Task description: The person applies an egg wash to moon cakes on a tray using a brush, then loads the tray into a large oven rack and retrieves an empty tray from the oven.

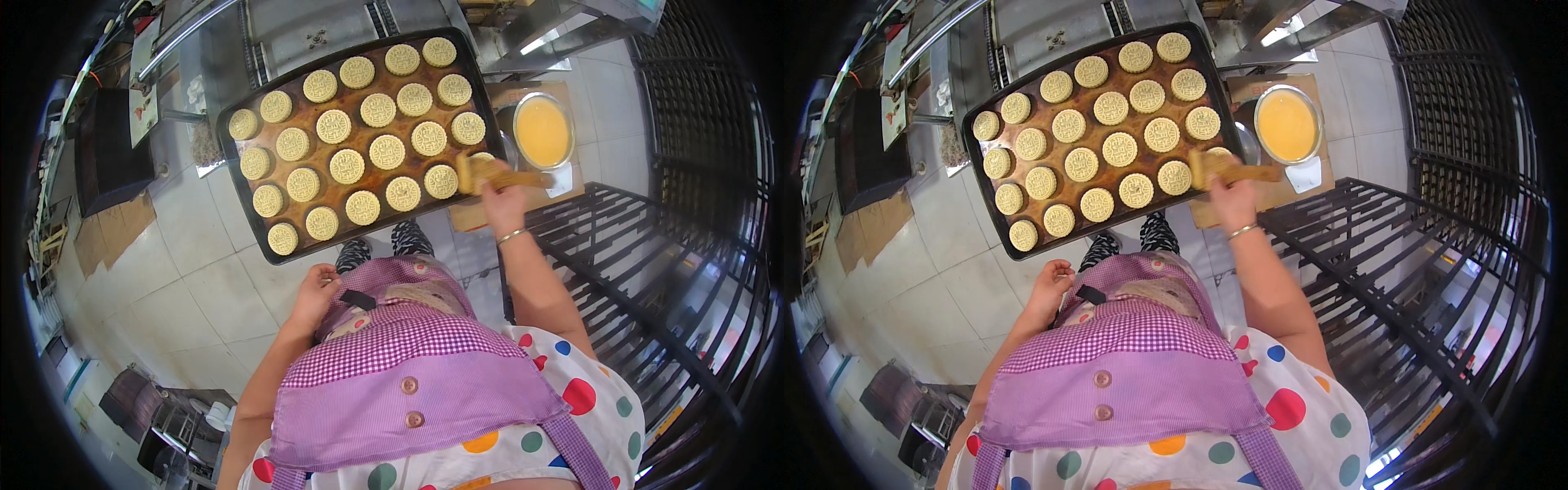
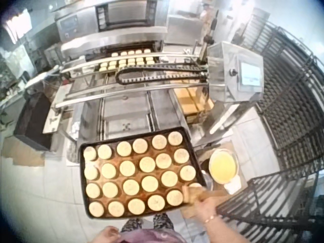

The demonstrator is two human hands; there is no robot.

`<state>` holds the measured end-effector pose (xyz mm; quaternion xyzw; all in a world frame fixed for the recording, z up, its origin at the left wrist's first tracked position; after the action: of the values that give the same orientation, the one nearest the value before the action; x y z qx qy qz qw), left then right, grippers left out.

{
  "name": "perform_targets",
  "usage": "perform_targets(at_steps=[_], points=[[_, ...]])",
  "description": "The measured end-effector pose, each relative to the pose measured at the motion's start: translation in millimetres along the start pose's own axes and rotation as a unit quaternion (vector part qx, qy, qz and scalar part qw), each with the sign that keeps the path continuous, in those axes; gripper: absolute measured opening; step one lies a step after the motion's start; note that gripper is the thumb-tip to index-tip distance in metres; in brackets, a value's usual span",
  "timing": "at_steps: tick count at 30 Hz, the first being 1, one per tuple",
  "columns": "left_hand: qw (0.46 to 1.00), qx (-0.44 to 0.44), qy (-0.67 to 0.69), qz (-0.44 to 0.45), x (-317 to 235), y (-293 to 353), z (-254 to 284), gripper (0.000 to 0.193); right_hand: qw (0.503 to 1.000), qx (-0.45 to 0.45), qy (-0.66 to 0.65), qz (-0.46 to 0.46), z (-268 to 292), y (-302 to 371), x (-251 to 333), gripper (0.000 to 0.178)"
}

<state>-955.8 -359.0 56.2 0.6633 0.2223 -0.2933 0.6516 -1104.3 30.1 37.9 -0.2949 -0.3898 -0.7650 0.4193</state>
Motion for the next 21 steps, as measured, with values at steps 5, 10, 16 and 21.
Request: perform_targets(at_steps=[5,10,16,21], points=[[0.998,-0.011,0.065,-0.006,-18.6,-11.4,-36.1,0.032,0.998,0.039,-0.052,0.000,24.5,-32.8,10.7,0.038],[0.995,-0.036,0.095,0.014,-8.8,-18.7,-53.8,0.032,0.959,0.248,0.070,0.115,7.2,-9.9,30.4,0.032],[0.991,-0.076,0.103,0.029,2.3,-20.0,-56.1,0.033,0.866,0.259,0.375,0.207,-67.2,-124.2,130.6,0.039],[0.986,-0.114,0.123,0.021,6.0,-15.9,-45.3,0.034,0.917,0.108,0.299,0.240,-104.4,-211.1,158.2,0.038]])
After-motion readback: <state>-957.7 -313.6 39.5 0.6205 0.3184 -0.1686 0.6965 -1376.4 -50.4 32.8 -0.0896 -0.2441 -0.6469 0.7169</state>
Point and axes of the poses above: each hand's wrist, its own y-axis away from the middle knuckle, its own z-axis out of the back of the hand, x = y × z, the point moved 3 cm from there along -y, towards the middle knuckle, and after that the axes turned 8 degrees about -z, right-handed, at the moved point
